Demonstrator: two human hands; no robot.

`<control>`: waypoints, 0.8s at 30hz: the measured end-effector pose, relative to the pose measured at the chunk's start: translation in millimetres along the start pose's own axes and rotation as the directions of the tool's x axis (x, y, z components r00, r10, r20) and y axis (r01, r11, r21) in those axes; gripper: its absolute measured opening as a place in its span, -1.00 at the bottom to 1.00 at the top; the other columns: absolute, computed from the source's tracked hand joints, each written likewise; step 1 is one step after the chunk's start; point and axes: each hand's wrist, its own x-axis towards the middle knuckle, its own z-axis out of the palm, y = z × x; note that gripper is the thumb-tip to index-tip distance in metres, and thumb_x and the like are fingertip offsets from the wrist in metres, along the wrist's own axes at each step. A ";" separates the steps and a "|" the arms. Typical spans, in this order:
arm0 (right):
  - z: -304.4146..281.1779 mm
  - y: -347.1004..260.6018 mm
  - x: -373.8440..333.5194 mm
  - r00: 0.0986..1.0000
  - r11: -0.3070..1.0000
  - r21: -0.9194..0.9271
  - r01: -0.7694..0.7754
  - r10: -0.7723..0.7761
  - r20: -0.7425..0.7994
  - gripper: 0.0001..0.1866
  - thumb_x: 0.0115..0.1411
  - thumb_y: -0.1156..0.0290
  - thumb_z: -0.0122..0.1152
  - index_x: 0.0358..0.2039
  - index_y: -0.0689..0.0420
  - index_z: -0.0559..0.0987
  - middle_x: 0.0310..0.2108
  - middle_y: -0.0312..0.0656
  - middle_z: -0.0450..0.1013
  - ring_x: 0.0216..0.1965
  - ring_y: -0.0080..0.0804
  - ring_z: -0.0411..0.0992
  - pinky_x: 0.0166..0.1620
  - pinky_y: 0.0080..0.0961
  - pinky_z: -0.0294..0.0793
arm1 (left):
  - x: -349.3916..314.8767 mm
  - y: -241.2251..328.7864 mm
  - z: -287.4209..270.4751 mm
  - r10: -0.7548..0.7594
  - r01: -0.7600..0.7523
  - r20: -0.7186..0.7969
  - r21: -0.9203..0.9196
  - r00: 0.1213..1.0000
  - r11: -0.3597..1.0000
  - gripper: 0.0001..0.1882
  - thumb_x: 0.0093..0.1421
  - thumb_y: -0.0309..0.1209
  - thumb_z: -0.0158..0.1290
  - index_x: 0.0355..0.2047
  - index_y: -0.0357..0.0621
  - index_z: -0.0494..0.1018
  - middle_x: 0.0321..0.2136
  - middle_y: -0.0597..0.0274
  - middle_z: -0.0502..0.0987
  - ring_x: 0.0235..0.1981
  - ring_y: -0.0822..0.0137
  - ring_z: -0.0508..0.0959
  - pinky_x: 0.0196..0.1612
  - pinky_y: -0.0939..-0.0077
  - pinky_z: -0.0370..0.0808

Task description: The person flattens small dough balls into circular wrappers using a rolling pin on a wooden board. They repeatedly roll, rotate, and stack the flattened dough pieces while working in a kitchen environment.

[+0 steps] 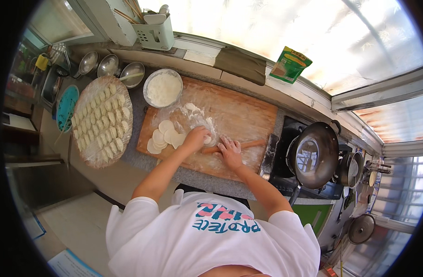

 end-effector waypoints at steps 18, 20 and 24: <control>-13.1 -24.0 -20.3 0.998 0.993 -0.100 -0.057 0.060 0.028 -0.06 0.18 -0.18 0.18 0.37 0.25 0.22 0.35 0.05 0.23 0.41 -0.05 0.15 0.34 0.01 0.15 | 3.7 10.6 13.1 0.139 -0.172 0.246 0.119 0.959 0.978 -0.85 0.04 -0.60 0.13 -0.38 -0.17 0.63 -0.32 0.12 0.59 -0.09 0.06 0.53 -0.02 0.21 0.49; -11.2 -18.4 1.7 0.997 0.993 -0.094 -0.074 0.077 0.023 -0.05 0.18 -0.18 0.19 0.37 0.25 0.22 0.35 0.06 0.24 0.41 -0.05 0.15 0.34 -0.01 0.16 | 4.1 9.7 10.5 0.172 -0.181 0.118 0.065 0.978 0.981 -0.84 0.01 -0.55 0.16 -0.35 -0.15 0.63 -0.32 0.11 0.59 -0.11 0.04 0.54 -0.02 0.21 0.49; -12.0 -5.1 62.5 0.988 0.984 -0.093 -0.154 0.153 -0.019 -0.04 0.17 -0.19 0.19 0.37 0.24 0.23 0.36 0.06 0.22 0.40 -0.05 0.16 0.34 -0.05 0.16 | 7.0 7.7 4.5 -0.169 0.154 -0.100 -0.143 0.980 0.978 -0.83 0.04 -0.51 0.19 -0.30 -0.15 0.61 -0.32 0.08 0.61 -0.16 -0.01 0.57 -0.04 0.19 0.50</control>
